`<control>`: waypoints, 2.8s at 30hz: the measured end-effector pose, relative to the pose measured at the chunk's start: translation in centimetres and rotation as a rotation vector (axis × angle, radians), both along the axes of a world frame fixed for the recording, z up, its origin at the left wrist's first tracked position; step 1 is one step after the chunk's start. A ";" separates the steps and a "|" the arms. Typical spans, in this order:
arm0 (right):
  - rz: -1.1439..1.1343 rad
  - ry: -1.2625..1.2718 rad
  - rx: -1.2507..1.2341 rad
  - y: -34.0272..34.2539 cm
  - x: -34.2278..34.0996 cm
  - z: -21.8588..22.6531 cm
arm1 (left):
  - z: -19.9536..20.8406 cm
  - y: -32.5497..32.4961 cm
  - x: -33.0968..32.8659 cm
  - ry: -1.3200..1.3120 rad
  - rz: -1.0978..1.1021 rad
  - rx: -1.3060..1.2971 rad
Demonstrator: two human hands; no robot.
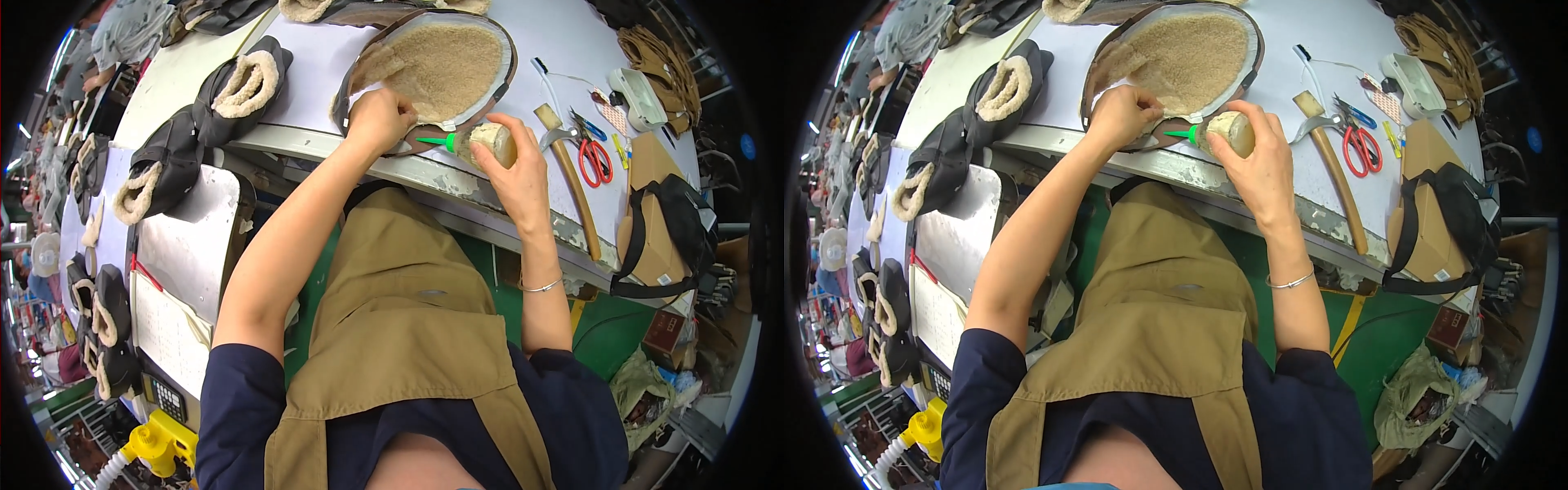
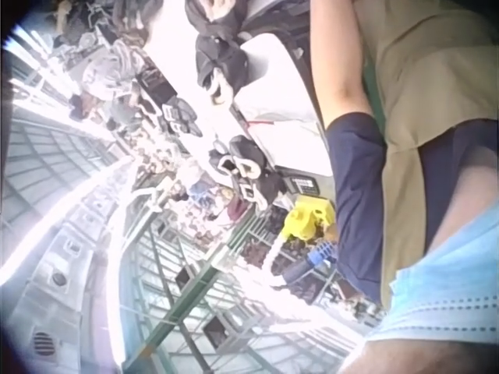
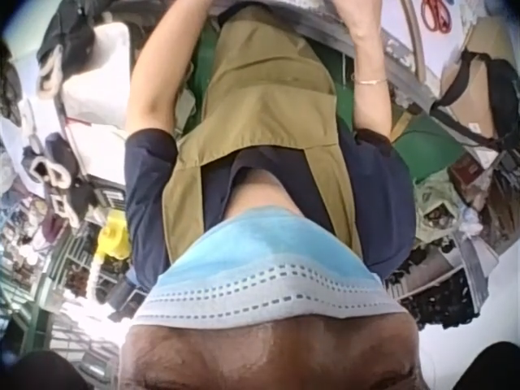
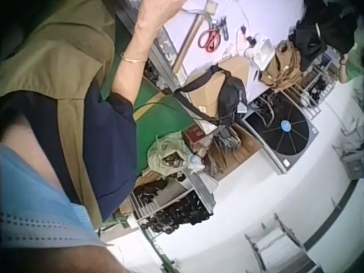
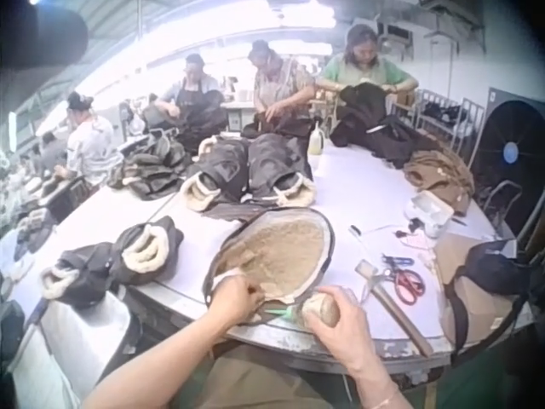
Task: Assembling and finishing leather shoe components using manual tools and adhesive.
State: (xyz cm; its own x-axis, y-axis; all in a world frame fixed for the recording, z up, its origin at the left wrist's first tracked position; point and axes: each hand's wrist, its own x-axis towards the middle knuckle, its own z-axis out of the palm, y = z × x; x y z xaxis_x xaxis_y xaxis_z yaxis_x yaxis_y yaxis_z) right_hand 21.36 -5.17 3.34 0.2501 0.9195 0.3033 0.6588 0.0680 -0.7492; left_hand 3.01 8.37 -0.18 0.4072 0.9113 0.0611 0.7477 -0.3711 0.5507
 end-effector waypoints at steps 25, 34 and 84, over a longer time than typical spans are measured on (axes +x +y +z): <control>-0.005 0.016 0.017 -0.3 -1.5 -1.6 | -0.4 0.1 -0.1 -0.039 0.002 0.057; -0.097 -0.136 0.122 -0.1 -1.3 -1.9 | -0.1 0.0 0.1 -0.072 0.018 0.018; -0.067 -0.093 0.156 0.0 -2.5 -2.4 | -0.4 0.1 -0.3 -0.129 0.042 -0.032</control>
State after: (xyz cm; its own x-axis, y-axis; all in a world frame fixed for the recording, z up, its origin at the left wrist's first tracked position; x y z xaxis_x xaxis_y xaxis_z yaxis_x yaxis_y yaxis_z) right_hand 18.87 -5.22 0.90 0.2736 0.8416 0.4657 0.7320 0.1319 -0.6684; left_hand 2.69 8.49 -0.58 0.3591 0.9298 0.0808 0.6843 -0.3212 0.6546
